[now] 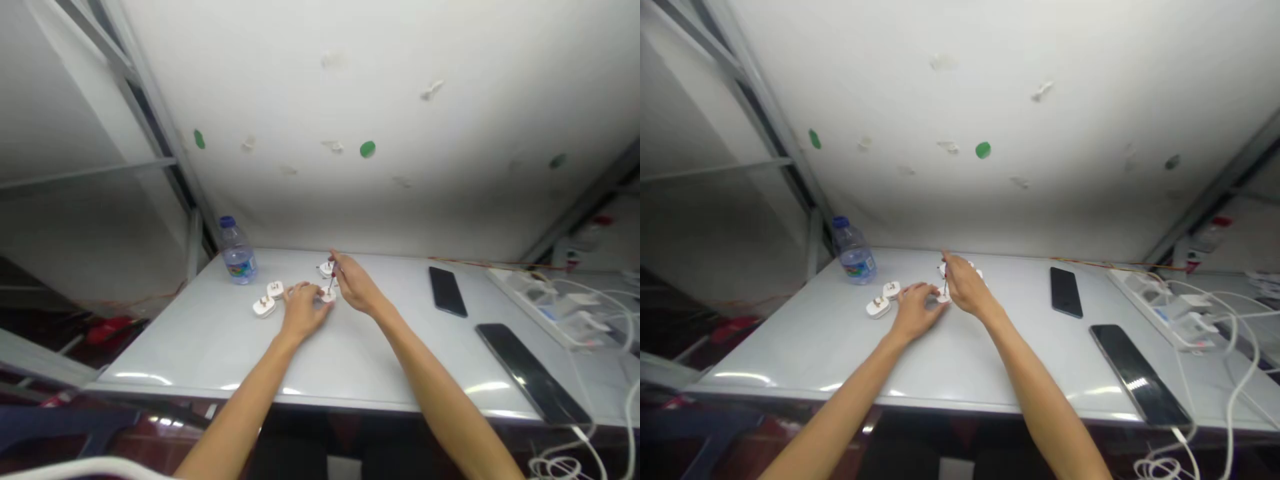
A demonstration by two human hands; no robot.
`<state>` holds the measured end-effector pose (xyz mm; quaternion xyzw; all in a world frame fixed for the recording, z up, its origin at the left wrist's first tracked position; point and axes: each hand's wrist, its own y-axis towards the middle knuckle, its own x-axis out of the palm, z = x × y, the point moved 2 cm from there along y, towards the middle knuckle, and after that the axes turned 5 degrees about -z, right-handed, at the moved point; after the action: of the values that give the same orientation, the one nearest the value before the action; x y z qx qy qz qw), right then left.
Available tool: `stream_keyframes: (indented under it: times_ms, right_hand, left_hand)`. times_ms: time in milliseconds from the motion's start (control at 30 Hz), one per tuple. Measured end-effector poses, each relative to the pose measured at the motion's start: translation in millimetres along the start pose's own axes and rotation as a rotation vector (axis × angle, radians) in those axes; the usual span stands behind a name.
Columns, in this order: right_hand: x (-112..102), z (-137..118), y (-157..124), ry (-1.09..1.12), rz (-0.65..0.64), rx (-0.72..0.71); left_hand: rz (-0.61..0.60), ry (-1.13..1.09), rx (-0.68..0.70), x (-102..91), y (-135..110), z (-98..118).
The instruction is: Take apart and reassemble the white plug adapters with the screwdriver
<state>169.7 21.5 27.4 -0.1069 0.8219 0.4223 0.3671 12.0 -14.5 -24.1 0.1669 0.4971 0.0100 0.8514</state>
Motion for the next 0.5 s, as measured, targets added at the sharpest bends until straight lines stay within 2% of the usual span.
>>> stream_keyframes:
  times_ms: [500]
  right_hand:
    - [-1.2,-3.9,-2.1,0.003,-0.006,0.029]
  left_hand:
    - [0.001,0.003,0.006,0.0,0.3,0.8]
